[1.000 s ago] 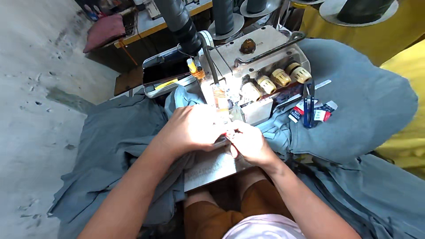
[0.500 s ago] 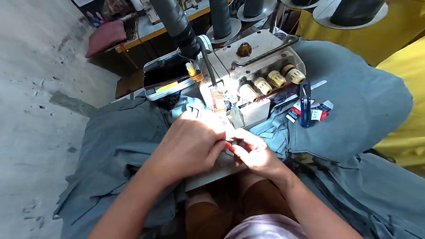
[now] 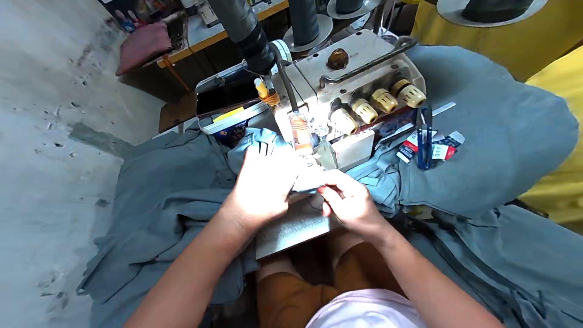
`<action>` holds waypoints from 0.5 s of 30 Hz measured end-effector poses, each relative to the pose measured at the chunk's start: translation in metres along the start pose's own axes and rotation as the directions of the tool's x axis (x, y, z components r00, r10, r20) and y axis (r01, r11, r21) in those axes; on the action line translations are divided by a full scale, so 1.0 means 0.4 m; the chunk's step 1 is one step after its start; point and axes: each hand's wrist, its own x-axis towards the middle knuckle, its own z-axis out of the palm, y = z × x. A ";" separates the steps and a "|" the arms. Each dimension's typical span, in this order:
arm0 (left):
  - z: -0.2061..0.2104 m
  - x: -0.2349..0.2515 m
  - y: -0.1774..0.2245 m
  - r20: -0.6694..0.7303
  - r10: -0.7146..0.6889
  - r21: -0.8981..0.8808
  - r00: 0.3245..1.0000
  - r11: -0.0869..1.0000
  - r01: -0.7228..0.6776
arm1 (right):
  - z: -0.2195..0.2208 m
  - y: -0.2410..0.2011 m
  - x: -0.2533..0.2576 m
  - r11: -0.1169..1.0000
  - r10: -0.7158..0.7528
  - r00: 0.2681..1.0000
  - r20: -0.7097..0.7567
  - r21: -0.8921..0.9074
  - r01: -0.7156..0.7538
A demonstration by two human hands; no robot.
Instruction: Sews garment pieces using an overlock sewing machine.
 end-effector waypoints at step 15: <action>-0.013 -0.023 0.005 -0.222 0.133 -0.189 0.966 0.966 -0.176 | -0.024 0.034 0.001 0.962 -0.269 0.963 0.017 -0.047 0.270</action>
